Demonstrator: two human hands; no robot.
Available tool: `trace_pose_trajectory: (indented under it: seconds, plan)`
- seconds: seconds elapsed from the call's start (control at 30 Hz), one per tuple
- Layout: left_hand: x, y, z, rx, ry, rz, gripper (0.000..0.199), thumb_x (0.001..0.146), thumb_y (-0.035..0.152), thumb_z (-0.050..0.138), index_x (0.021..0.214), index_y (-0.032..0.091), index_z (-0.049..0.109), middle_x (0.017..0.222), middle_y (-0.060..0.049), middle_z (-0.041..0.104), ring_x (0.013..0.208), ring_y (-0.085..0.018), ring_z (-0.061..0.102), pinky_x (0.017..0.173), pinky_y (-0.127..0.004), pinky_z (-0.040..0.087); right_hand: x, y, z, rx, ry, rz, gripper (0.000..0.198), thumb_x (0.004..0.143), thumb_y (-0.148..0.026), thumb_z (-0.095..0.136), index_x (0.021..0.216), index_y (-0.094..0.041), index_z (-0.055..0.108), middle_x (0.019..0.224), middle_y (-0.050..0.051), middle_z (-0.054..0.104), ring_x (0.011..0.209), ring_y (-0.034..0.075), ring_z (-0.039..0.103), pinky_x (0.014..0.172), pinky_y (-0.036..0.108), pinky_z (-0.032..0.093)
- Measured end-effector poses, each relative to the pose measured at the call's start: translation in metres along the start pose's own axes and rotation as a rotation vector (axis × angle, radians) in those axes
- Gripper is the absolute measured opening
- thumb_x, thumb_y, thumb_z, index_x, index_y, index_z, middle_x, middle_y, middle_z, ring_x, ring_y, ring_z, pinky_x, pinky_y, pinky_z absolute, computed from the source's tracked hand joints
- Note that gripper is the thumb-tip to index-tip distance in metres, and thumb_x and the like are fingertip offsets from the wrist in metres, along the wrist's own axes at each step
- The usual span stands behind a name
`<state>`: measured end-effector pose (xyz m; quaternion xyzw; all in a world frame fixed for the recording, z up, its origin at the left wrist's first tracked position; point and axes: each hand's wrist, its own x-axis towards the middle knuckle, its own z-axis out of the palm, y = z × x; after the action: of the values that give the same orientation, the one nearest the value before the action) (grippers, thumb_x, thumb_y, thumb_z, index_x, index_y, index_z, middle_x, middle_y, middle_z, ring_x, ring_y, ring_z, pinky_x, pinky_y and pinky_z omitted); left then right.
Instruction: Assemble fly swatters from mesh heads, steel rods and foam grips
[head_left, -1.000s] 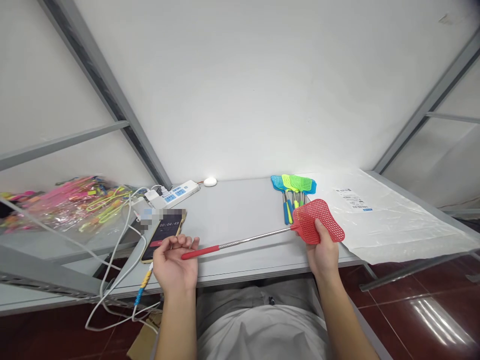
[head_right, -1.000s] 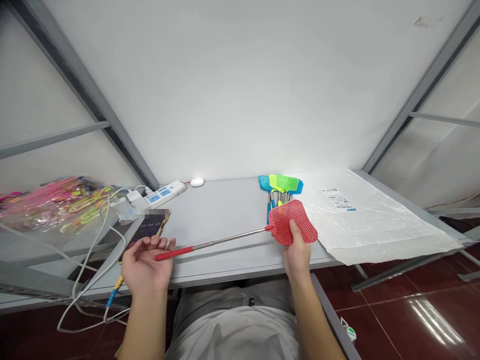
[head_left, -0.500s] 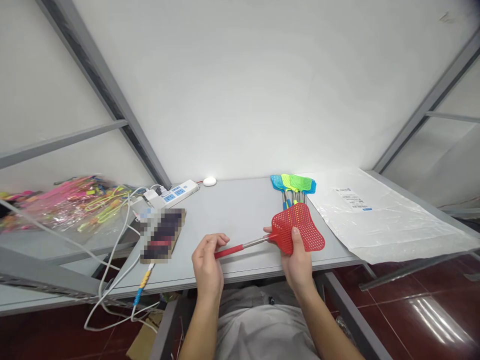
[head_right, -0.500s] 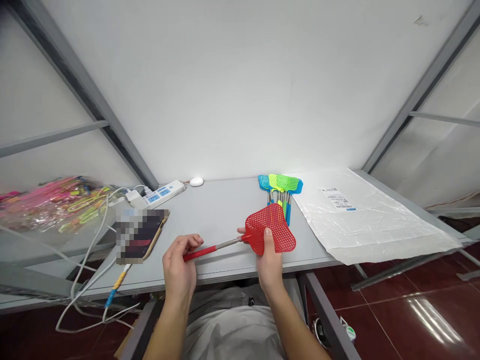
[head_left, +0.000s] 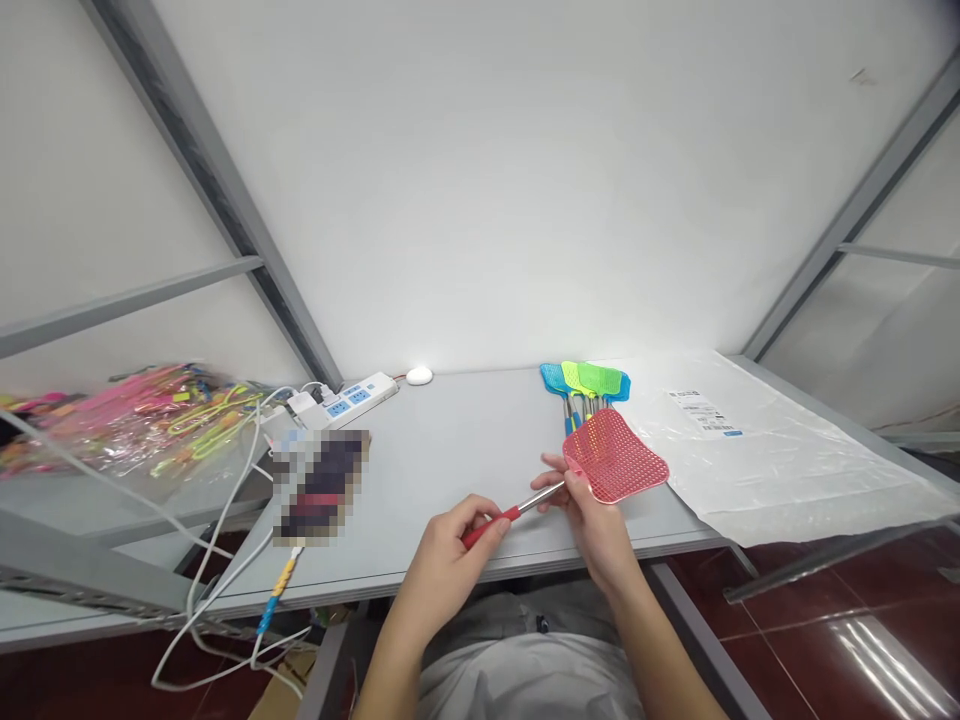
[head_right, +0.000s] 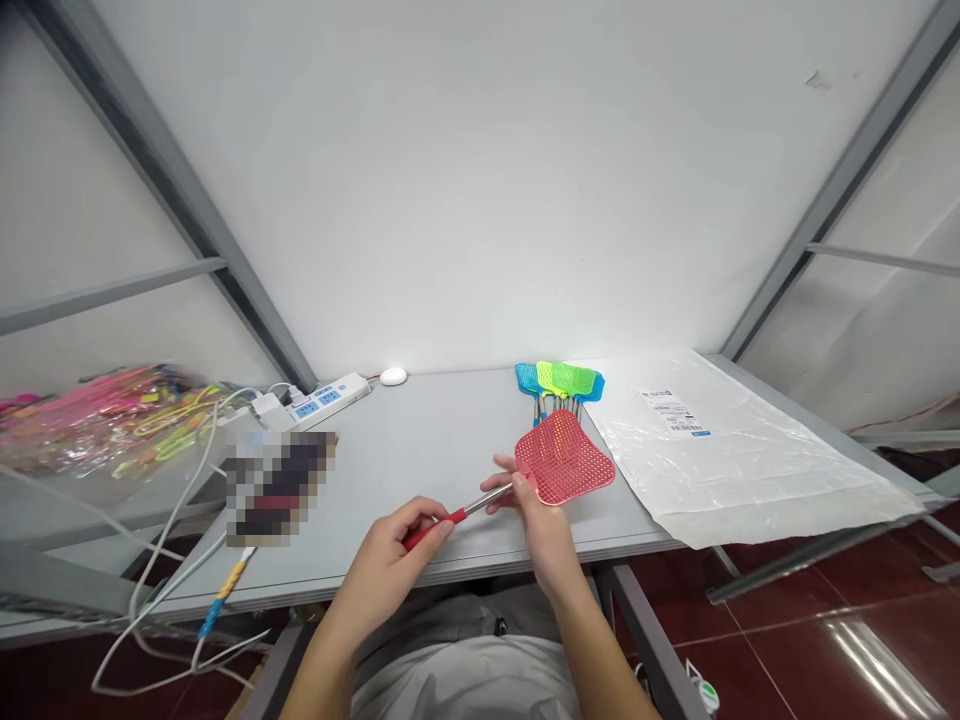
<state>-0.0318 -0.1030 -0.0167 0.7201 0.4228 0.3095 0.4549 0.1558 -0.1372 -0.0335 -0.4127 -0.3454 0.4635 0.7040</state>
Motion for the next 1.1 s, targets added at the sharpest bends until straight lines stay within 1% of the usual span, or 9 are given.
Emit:
trace_pose_trajectory:
  seconds: [0.13,0.27,0.37,0.53,0.63,0.73,0.83,0.93,1.1]
  plan:
    - [-0.001,0.006,0.007,-0.104,-0.040,-0.004,0.024,0.086,0.044,0.059,0.093,0.022,0.066,0.067,0.002,0.050,0.063,-0.014,0.041,0.057,-0.023,0.032,-0.007,0.002,0.005,-0.202,-0.107,-0.025,0.035,0.091,-0.049,0.053,0.095,-0.019,0.070,0.087,0.006,0.071,0.073,0.019,0.064,0.078,0.034,0.049]
    - [0.000,0.014,0.013,-0.124,-0.156,-0.004,0.025,0.089,0.044,0.054,0.088,0.020,0.063,0.069,0.002,0.051,0.064,-0.014,0.042,0.059,-0.023,0.032,-0.005,0.005,0.003,-0.382,-0.003,-0.068,0.040,0.088,-0.053,0.056,0.070,-0.018,0.066,0.057,-0.001,0.057,0.058,0.015,0.053,0.061,0.027,0.042]
    - [-0.002,0.023,0.024,-0.097,-0.281,0.006,0.027,0.090,0.043,0.050,0.079,0.020,0.057,0.067,0.003,0.052,0.064,-0.013,0.044,0.060,-0.023,0.033,-0.002,0.006,-0.001,-0.426,0.033,-0.073,0.045,0.085,-0.053,0.059,0.056,-0.019,0.057,0.050,-0.003,0.046,0.051,0.013,0.042,0.052,0.025,0.034]
    - [0.009,0.032,0.051,-0.038,-0.285,0.053,0.031,0.090,0.042,0.048,0.068,0.020,0.044,0.063,0.005,0.043,0.059,-0.011,0.037,0.055,-0.022,0.031,0.002,0.002,-0.009,-0.462,0.016,-0.075,0.044,0.091,-0.054,0.048,0.069,-0.019,0.063,0.055,-0.002,0.049,0.053,0.015,0.045,0.053,0.026,0.037]
    - [0.040,0.040,0.060,0.101,-0.177,0.096,0.034,0.092,0.043,0.039,0.067,0.021,0.040,0.058,0.005,0.040,0.055,-0.011,0.036,0.051,-0.023,0.029,0.009,-0.006,-0.027,-0.602,0.089,-0.182,0.041,0.092,-0.051,0.046,0.082,-0.019,0.068,0.068,0.002,0.059,0.068,0.020,0.055,0.064,0.029,0.042]
    - [0.092,0.052,0.067,0.243,-0.116,0.126,0.035,0.091,0.044,0.038,0.064,0.021,0.044,0.057,0.003,0.045,0.054,-0.013,0.040,0.052,-0.025,0.028,0.019,-0.016,-0.055,-0.770,0.244,-0.260,0.035,0.092,-0.048,0.049,0.091,-0.020,0.069,0.083,0.005,0.065,0.082,0.024,0.058,0.075,0.032,0.042]
    - [0.153,0.062,0.081,0.372,-0.125,0.135,0.032,0.088,0.039,0.043,0.061,0.022,0.050,0.055,0.000,0.053,0.054,-0.016,0.047,0.055,-0.028,0.030,0.025,-0.022,-0.080,-0.892,0.364,-0.251,0.033,0.093,-0.048,0.047,0.089,-0.021,0.066,0.089,0.007,0.066,0.087,0.025,0.058,0.078,0.035,0.042]
    - [0.203,0.066,0.101,0.489,-0.152,0.137,0.029,0.084,0.034,0.047,0.058,0.021,0.053,0.059,-0.004,0.058,0.059,-0.020,0.054,0.058,-0.029,0.033,0.031,-0.018,-0.096,-1.001,0.394,-0.225,0.032,0.094,-0.047,0.044,0.087,-0.022,0.064,0.092,0.008,0.065,0.090,0.026,0.058,0.079,0.037,0.043]
    - [0.236,0.058,0.126,0.626,-0.170,0.150,0.028,0.083,0.033,0.047,0.063,0.019,0.060,0.084,-0.010,0.062,0.073,-0.023,0.059,0.062,-0.031,0.039,0.041,0.001,-0.102,-1.296,0.382,-0.171,0.041,0.090,-0.051,0.046,0.111,-0.021,0.065,0.109,0.012,0.062,0.102,0.032,0.056,0.087,0.047,0.040]
